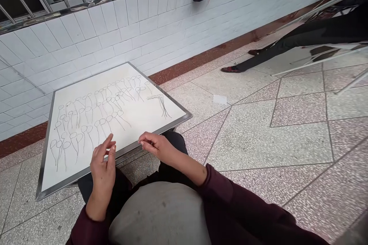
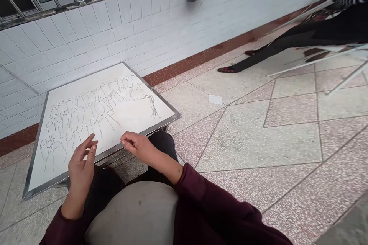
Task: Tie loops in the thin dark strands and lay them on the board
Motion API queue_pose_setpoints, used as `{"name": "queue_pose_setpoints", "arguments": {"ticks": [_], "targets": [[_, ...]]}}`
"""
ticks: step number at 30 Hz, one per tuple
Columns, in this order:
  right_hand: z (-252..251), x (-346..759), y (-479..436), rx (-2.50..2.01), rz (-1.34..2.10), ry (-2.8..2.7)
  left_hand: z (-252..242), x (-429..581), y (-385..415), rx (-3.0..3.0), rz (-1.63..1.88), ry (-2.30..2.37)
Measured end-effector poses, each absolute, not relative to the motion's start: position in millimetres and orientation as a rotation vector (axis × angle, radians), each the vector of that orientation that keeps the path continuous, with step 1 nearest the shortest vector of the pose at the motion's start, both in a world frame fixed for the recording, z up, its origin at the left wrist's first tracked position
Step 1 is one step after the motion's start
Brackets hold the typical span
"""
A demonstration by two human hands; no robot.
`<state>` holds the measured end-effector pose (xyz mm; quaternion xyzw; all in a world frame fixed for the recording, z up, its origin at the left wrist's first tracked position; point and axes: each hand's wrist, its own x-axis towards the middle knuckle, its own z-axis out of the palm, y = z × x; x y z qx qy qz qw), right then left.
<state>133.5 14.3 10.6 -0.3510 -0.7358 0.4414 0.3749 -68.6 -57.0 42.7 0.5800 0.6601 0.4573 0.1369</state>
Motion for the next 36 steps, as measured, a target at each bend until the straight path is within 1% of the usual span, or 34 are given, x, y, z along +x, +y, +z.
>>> {"name": "queue_pose_setpoints", "arguments": {"ticks": [5,10,19,26,36], "targets": [[19,137,24,-0.855,1.235,-1.907,45,-66,-49,1.389,1.214,1.613],[18,138,24,-0.87,1.158,-1.923,45,-58,-49,1.208,1.209,1.454],[15,139,23,-0.892,0.84,-2.043,51,-55,-50,1.111,1.215,1.406],[10,140,24,-0.888,0.769,-2.035,49,-54,-47,1.088,1.19,1.365],[14,143,19,-1.02,0.648,-2.004,48,-49,-42,1.221,1.035,1.373]]}}
